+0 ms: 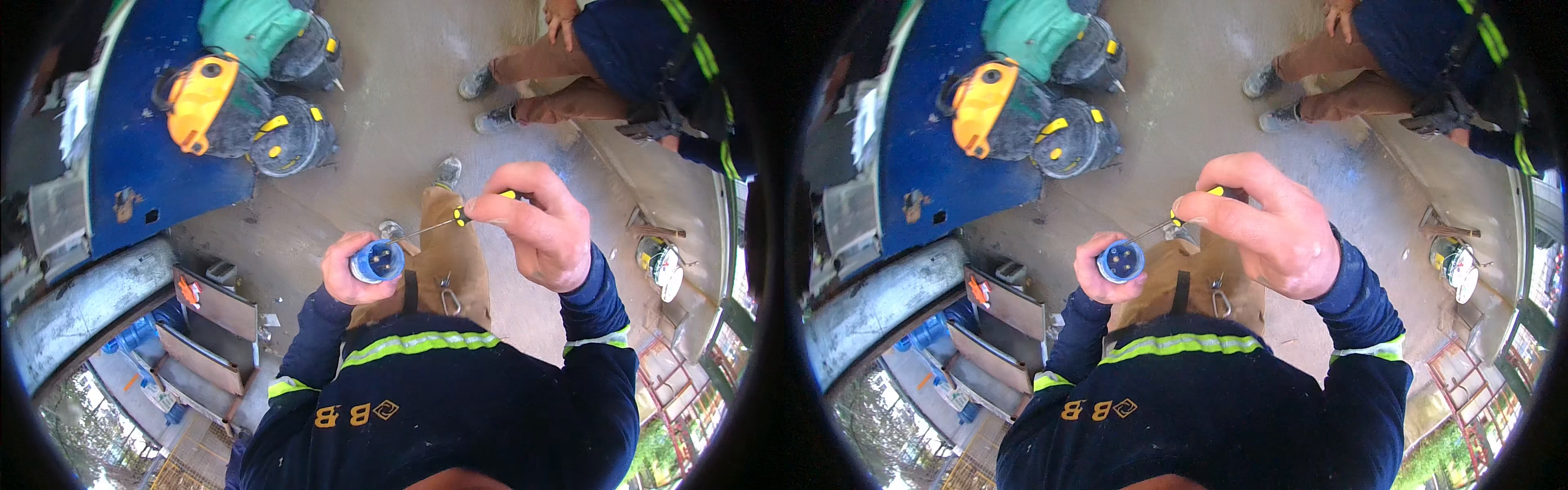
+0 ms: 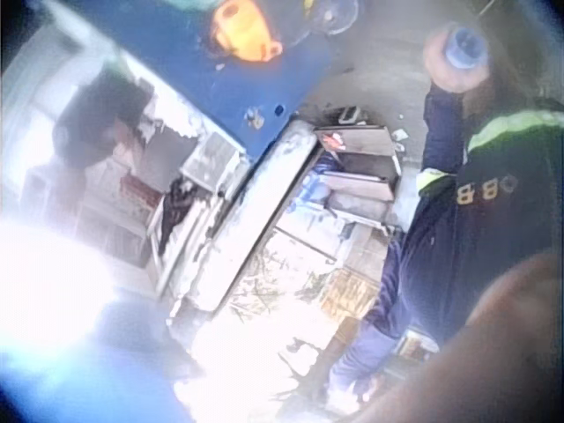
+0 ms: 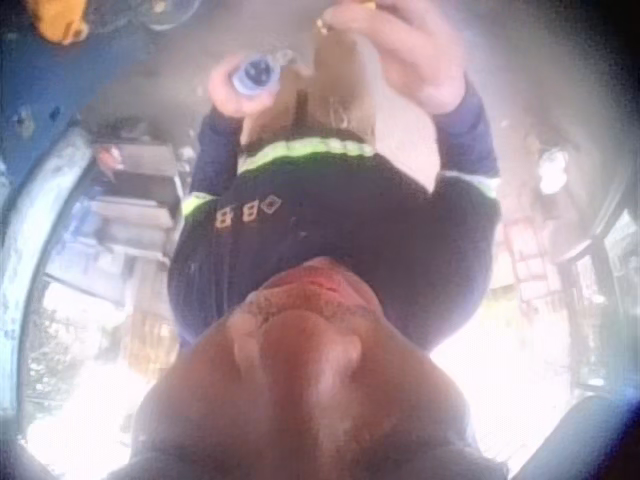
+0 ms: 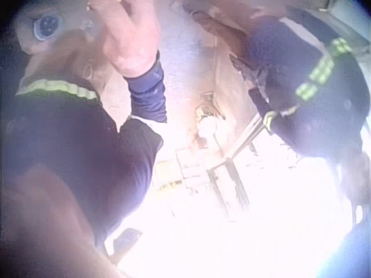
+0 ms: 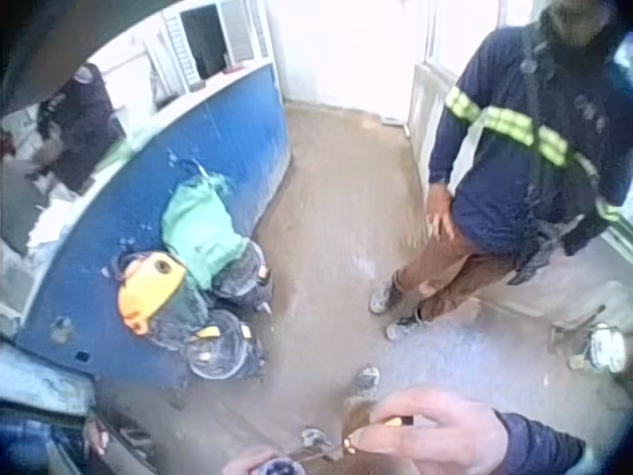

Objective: The person uses a yellow screwdriver to tighten screws inside a blue electrical connector, then attaches a white cylindrical component and secures it. The person then places the connector into a green mesh bag containing cables and other items.

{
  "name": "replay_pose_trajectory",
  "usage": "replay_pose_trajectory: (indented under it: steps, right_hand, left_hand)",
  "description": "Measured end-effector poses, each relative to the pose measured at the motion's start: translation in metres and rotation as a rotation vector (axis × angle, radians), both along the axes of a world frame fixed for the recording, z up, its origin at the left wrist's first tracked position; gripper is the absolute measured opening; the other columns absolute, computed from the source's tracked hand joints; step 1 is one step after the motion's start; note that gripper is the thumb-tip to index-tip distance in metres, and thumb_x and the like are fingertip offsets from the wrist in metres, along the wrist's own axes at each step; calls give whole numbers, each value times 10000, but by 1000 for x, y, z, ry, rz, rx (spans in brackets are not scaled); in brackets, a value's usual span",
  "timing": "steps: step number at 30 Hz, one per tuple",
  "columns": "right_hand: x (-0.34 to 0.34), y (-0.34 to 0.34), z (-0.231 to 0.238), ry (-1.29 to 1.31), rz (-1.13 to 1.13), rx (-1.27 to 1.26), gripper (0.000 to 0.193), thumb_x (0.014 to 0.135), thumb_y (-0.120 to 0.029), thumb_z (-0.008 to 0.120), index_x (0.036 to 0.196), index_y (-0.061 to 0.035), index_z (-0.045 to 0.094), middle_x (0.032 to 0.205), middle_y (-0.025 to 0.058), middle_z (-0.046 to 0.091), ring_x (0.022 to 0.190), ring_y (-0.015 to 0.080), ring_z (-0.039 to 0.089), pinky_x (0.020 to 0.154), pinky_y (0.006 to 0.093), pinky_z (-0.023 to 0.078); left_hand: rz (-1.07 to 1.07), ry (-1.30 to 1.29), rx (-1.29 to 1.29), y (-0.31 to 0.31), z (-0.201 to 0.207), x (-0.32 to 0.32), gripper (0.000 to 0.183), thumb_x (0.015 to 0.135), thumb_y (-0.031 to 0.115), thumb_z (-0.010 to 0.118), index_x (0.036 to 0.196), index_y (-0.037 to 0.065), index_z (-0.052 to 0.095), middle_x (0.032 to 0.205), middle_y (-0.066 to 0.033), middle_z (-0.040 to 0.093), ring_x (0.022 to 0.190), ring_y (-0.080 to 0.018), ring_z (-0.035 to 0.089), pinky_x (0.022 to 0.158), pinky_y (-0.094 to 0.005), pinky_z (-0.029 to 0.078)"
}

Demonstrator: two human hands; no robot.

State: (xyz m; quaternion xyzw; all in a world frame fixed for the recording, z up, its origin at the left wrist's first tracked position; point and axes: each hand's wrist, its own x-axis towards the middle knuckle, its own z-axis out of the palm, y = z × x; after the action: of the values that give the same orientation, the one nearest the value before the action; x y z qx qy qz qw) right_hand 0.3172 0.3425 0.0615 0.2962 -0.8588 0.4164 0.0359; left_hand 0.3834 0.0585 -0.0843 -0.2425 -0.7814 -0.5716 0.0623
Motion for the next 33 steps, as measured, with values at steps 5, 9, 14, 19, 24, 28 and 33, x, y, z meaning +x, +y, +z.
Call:
replay_pose_trajectory:
  steps: [5,9,14,19,24,28,33]
  right_hand:
    - [47,-37,73,135,37,7,414,625,126,580,974,-70,687,951,103,579,844,266,612,697,311,505]
    - [62,-48,101,206,81,54,425,602,110,582,972,-72,680,962,110,576,865,281,617,725,329,516]
    - [74,-56,111,228,98,67,434,599,113,580,977,-78,678,961,106,574,867,288,618,723,336,519]
    - [72,-59,115,259,119,80,438,597,115,585,984,-71,673,964,107,572,864,293,620,723,337,520]
    - [67,-68,124,317,138,46,393,634,121,590,984,-42,664,982,122,583,862,289,627,718,344,524]
    - [63,-66,131,234,222,154,376,674,114,606,1026,-14,637,1041,145,572,870,285,615,726,347,522]
    - [60,-83,127,234,277,68,361,697,67,649,1044,-17,595,1134,173,500,858,279,577,736,335,500]
  left_hand:
    - [29,77,99,-10,58,35,699,608,216,873,1152,3,490,938,-185,657,814,-294,680,731,-368,544]
    - [71,101,102,-11,78,52,694,608,206,873,1151,6,491,932,-184,654,799,-270,677,721,-348,540]
    - [94,132,177,-10,82,61,692,606,193,874,1152,6,491,941,-171,652,799,-247,674,720,-335,537]
    - [102,161,197,-10,86,59,691,611,198,872,1153,4,489,942,-168,652,803,-244,675,722,-329,538]
    - [85,183,162,-14,92,53,684,612,196,869,1148,0,491,941,-173,654,786,-246,676,718,-328,539]
    - [136,184,143,-15,93,52,681,614,198,867,1144,-3,491,935,-175,653,777,-248,677,708,-327,540]
    - [141,206,126,-18,94,50,689,611,211,874,1140,-5,490,934,-178,653,777,-248,677,699,-329,540]
